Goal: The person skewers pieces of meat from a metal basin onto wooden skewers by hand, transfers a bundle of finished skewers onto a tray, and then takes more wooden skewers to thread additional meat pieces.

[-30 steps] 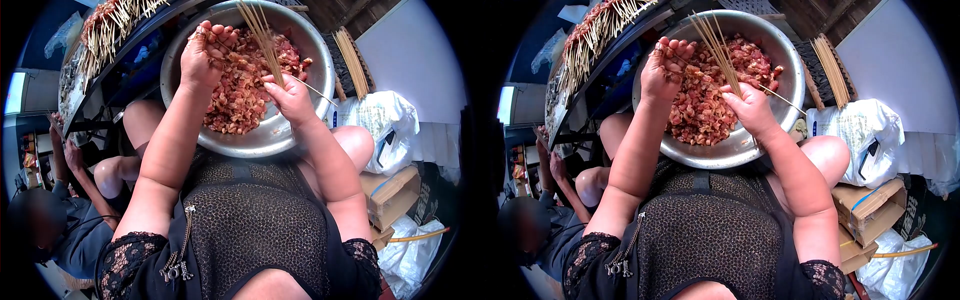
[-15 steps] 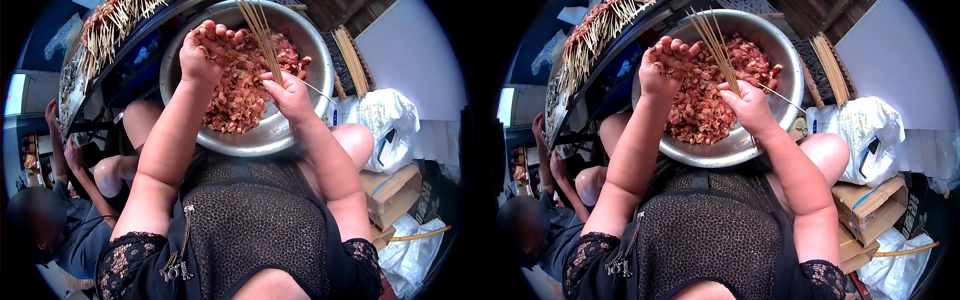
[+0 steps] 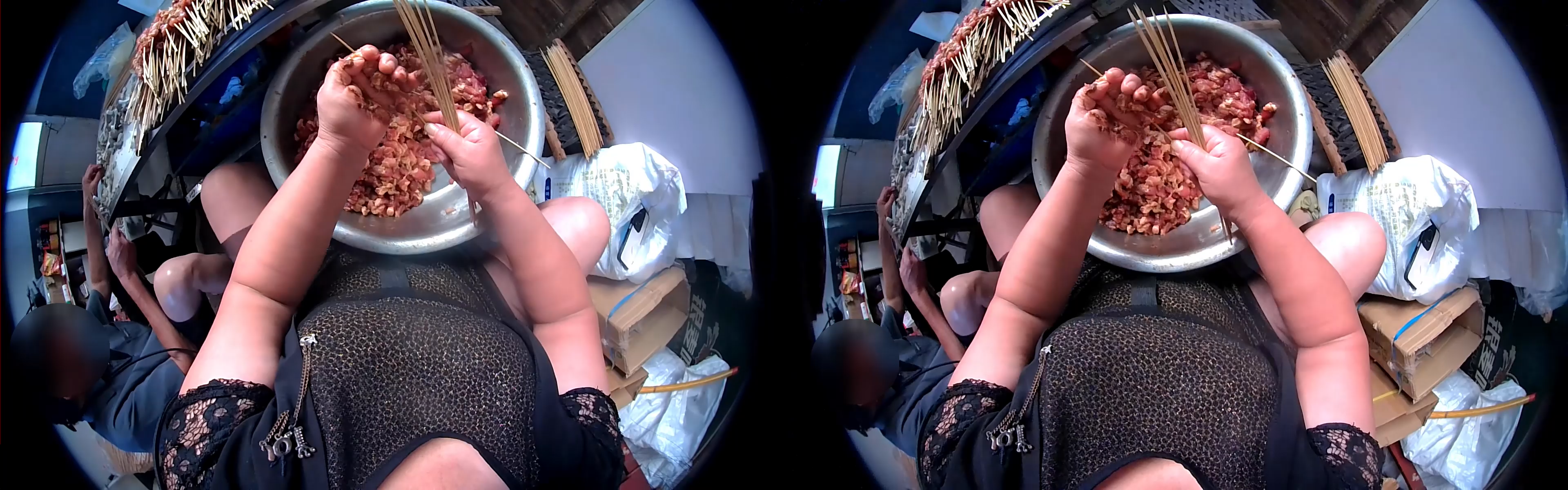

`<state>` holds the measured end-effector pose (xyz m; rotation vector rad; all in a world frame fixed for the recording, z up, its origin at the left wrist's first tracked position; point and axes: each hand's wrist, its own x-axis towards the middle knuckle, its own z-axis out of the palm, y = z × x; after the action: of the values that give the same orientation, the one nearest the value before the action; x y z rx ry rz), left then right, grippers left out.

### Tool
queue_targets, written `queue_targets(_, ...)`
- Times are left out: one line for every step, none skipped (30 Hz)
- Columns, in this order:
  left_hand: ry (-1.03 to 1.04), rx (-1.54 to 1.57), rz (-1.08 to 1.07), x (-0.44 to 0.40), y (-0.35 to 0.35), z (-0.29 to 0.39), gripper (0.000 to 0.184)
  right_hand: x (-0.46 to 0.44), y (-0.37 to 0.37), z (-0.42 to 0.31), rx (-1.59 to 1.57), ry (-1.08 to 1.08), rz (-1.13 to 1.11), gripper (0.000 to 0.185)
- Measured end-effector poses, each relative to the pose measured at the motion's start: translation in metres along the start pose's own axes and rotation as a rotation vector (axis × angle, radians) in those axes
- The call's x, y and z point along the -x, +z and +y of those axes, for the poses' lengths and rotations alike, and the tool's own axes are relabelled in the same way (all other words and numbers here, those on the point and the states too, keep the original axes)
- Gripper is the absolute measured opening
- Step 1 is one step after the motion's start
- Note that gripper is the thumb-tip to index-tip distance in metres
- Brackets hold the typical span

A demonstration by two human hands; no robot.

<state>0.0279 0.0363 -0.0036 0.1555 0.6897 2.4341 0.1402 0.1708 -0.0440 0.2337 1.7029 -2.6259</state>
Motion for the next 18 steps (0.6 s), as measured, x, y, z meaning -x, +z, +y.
queue_targets(-0.001,0.002,0.000,0.000,0.001,-0.003,0.021,-0.001,-0.001,0.001,-0.022,-0.002,-0.005,0.017)
queue_targets(0.011,0.043,-0.049,0.001,0.001,-0.005,0.021,-0.001,-0.001,0.001,-0.020,0.000,-0.005,0.017)
queue_targets(0.022,0.083,-0.099,0.001,0.002,-0.007,0.020,-0.002,-0.001,0.002,-0.040,-0.008,-0.021,0.017)
queue_targets(0.031,0.064,-0.060,-0.001,0.000,-0.009,0.019,-0.002,-0.001,0.002,-0.060,-0.017,-0.037,0.017)
queue_targets(0.031,0.064,-0.059,-0.001,-0.002,-0.011,0.019,-0.003,0.000,0.002,-0.060,-0.016,-0.037,0.017)
queue_targets(-0.003,0.086,-0.086,0.000,-0.004,-0.012,0.019,-0.003,0.000,0.002,-0.056,-0.012,-0.030,0.017)
queue_targets(-0.038,0.110,-0.112,0.001,-0.003,-0.013,0.020,-0.003,-0.001,0.002,-0.052,-0.008,-0.021,0.017)
queue_targets(-0.040,0.111,-0.111,0.001,-0.002,-0.014,0.020,-0.002,-0.001,0.002,-0.052,-0.006,-0.019,0.017)
queue_targets(-0.014,0.057,-0.061,0.001,-0.001,-0.014,0.021,-0.002,-0.001,0.000,-0.026,-0.025,-0.024,0.018)
queue_targets(0.012,0.001,-0.010,0.002,0.002,-0.013,0.023,-0.001,0.000,-0.002,-0.001,-0.042,-0.029,0.018)
queue_targets(0.035,-0.055,0.045,0.003,0.005,-0.013,0.025,0.000,0.000,-0.007,-0.003,-0.036,-0.026,0.018)
queue_targets(0.052,-0.089,0.035,0.000,0.007,-0.007,0.026,0.003,0.000,-0.013,0.103,-0.037,-0.007,0.019)
queue_targets(0.077,-0.091,0.006,-0.003,0.006,-0.001,0.024,0.005,-0.001,-0.015,0.209,-0.038,0.012,0.020)
queue_targets(0.065,-0.099,0.004,-0.007,-0.001,0.002,0.022,0.004,-0.005,-0.011,0.222,-0.073,-0.008,0.021)
queue_targets(0.056,-0.109,-0.001,-0.013,-0.007,0.005,0.021,0.005,-0.005,-0.009,0.220,-0.068,-0.005,0.021)
queue_targets(0.028,-0.130,-0.074,-0.016,-0.012,0.007,0.021,0.005,-0.003,-0.009,0.218,-0.073,0.000,0.021)
queue_targets(0.024,-0.131,-0.072,-0.019,-0.017,0.005,0.021,0.005,0.000,-0.008,0.215,-0.079,0.005,0.020)
queue_targets(0.011,-0.133,-0.110,-0.021,-0.021,0.003,0.021,0.006,0.001,-0.007,0.208,-0.083,0.013,0.021)
